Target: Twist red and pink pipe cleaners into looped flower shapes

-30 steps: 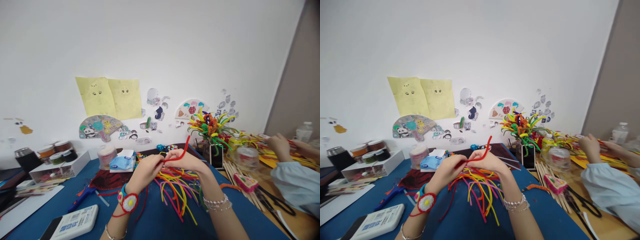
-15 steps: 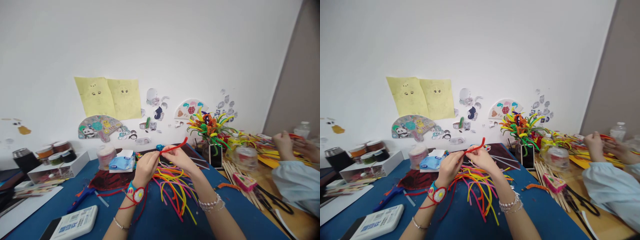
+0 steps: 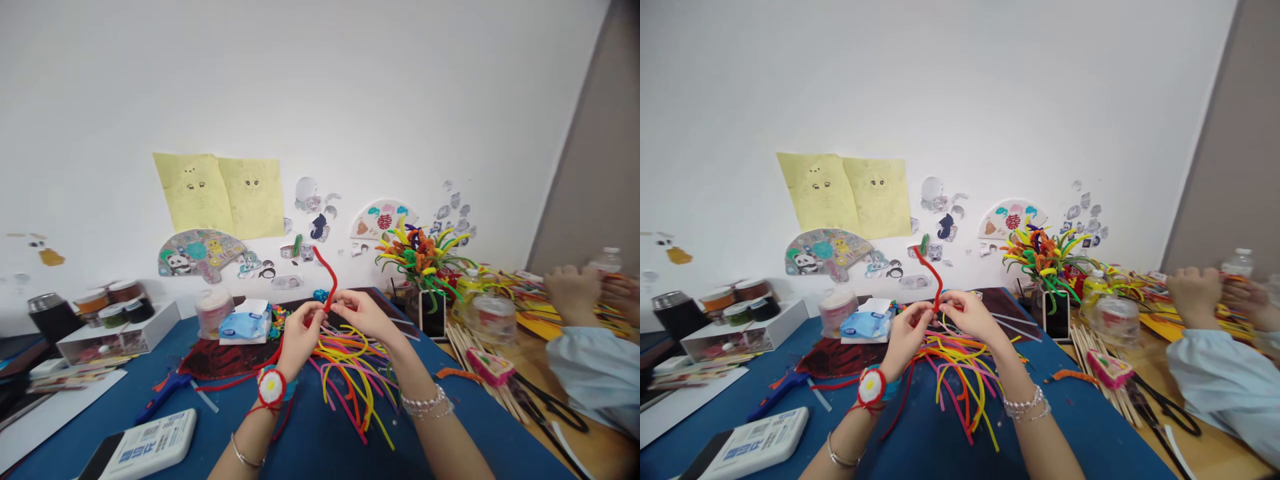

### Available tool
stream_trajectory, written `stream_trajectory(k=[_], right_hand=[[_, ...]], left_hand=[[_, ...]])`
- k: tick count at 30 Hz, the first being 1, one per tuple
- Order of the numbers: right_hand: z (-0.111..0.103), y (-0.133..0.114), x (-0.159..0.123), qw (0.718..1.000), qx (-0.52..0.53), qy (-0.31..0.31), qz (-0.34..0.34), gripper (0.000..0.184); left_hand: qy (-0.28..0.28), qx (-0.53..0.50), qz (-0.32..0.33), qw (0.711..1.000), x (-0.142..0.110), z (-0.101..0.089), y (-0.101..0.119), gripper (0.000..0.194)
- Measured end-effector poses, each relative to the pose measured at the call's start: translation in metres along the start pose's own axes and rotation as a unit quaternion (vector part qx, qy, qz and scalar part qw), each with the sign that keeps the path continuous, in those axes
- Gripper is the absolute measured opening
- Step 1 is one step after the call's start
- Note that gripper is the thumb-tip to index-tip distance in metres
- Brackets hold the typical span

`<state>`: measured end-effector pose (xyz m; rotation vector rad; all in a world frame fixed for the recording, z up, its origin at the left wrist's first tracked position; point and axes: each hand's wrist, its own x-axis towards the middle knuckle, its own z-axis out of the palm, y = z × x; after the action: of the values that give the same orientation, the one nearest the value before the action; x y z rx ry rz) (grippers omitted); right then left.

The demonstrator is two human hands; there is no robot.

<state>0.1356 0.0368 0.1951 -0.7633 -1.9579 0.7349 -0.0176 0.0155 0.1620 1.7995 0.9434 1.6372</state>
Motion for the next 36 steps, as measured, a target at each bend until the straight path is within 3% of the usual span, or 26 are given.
stream_trajectory(k=[3, 6, 8, 10, 13, 16, 19, 23, 26, 29, 32, 36], right_hand=[[-0.002, 0.0, 0.0, 1.0, 0.008, -0.007, -0.006, 0.02], [-0.004, 0.002, 0.0, 0.999, 0.043, -0.025, -0.016, 0.019], [-0.004, 0.004, 0.001, 0.998, 0.062, -0.032, -0.011, 0.019], [-0.004, 0.007, 0.003, 0.998, 0.065, -0.025, 0.013, 0.021], [0.0, 0.011, 0.005, 0.998, 0.041, -0.003, 0.047, 0.022], [0.004, 0.01, 0.005, 0.999, 0.008, 0.006, 0.042, 0.021], [0.006, 0.008, 0.005, 1.0, -0.009, 0.008, 0.021, 0.018], [0.001, 0.006, 0.003, 1.0, -0.019, -0.015, 0.012, 0.017], [-0.008, 0.004, 0.0, 0.999, -0.025, -0.038, 0.009, 0.016], [-0.017, 0.004, -0.003, 0.997, -0.024, -0.076, -0.015, 0.015], [-0.023, 0.006, -0.004, 0.993, -0.021, -0.115, -0.026, 0.016], [-0.032, 0.008, -0.008, 0.992, -0.014, -0.122, -0.014, 0.018]], left_hand=[[-0.046, -0.123, -0.079, 0.988, 0.001, 0.0, 0.004, 0.019], [-0.113, -0.229, -0.16, 0.953, 0.002, -0.002, 0.006, 0.02], [-0.15, -0.269, -0.203, 0.929, 0.002, -0.003, 0.005, 0.022], [-0.147, -0.267, -0.211, 0.929, 0.003, -0.002, 0.002, 0.024], [-0.101, -0.169, -0.145, 0.97, 0.003, 0.001, -0.002, 0.026], [-0.033, 0.032, -0.02, 0.999, 0.002, 0.002, -0.003, 0.02], [0.015, 0.187, 0.079, 0.979, 0.001, 0.0, -0.001, 0.015], [-0.002, 0.228, 0.121, 0.966, 0.002, -0.005, 0.003, 0.016], [-0.038, 0.194, 0.086, 0.977, 0.003, -0.005, 0.003, 0.018], [-0.101, 0.09, -0.002, 0.991, 0.003, -0.003, 0.003, 0.023], [-0.16, -0.029, -0.086, 0.983, 0.001, 0.004, 0.005, 0.027], [-0.167, -0.093, -0.118, 0.974, -0.003, 0.012, 0.009, 0.028]])
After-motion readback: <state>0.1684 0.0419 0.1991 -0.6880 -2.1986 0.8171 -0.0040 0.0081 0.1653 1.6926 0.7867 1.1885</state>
